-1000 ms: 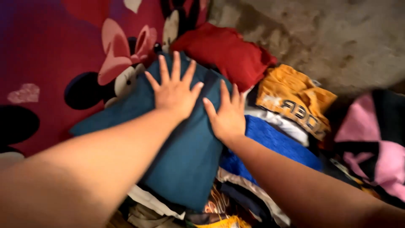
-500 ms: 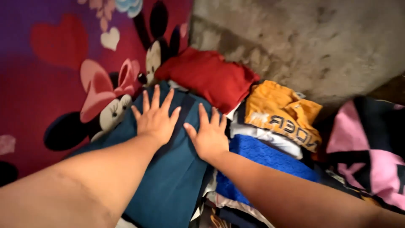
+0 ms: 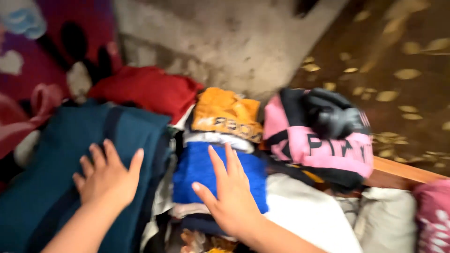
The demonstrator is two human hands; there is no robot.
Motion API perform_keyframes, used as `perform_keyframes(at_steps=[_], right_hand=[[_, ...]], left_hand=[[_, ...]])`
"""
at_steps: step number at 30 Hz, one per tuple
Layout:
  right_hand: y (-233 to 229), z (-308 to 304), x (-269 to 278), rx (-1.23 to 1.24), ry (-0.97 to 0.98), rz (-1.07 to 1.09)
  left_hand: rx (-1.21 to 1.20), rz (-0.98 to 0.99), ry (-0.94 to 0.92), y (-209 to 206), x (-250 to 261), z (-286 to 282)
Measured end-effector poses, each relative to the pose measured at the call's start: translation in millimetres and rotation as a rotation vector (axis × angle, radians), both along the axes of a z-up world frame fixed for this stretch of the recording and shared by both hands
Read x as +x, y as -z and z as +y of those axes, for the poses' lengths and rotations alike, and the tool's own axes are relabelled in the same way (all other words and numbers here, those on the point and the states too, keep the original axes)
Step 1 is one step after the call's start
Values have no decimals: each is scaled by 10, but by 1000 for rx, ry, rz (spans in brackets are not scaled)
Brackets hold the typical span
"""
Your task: Folding and organizing various items of clothing, bags, and pillows on a bed.
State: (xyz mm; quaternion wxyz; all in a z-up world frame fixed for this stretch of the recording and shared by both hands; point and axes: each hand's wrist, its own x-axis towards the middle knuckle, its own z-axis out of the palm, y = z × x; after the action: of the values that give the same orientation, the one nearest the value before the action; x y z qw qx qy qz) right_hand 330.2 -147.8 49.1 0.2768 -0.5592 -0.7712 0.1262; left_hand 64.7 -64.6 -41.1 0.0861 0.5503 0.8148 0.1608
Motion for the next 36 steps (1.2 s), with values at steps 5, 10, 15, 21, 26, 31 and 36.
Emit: perform_keyframes(at_steps=[5,10,15,21,26,31,36], right_hand=[[-122,-406,693,0,134,55],[-200,-875,1390,18,281,85],[-268,-1585,2179,-25,496,108],[-235,-2720,3231,-23,701,134],[-182,-3677,4013,-111,965,159],[-131,-4500,4481,-188,1233,234],[-15,-5139,4776,-199,1445,304]], left_hand=[[-86,129,82,-250,568,-423],[-257,153,188,-657,1333,-781],[-247,143,404,-798,2331,-1142],[-157,115,733,-859,3874,-1895],[-85,107,1081,-795,5199,-2693],[-161,126,1420,-954,6145,-3584],[-303,150,1703,-992,6902,-4261]])
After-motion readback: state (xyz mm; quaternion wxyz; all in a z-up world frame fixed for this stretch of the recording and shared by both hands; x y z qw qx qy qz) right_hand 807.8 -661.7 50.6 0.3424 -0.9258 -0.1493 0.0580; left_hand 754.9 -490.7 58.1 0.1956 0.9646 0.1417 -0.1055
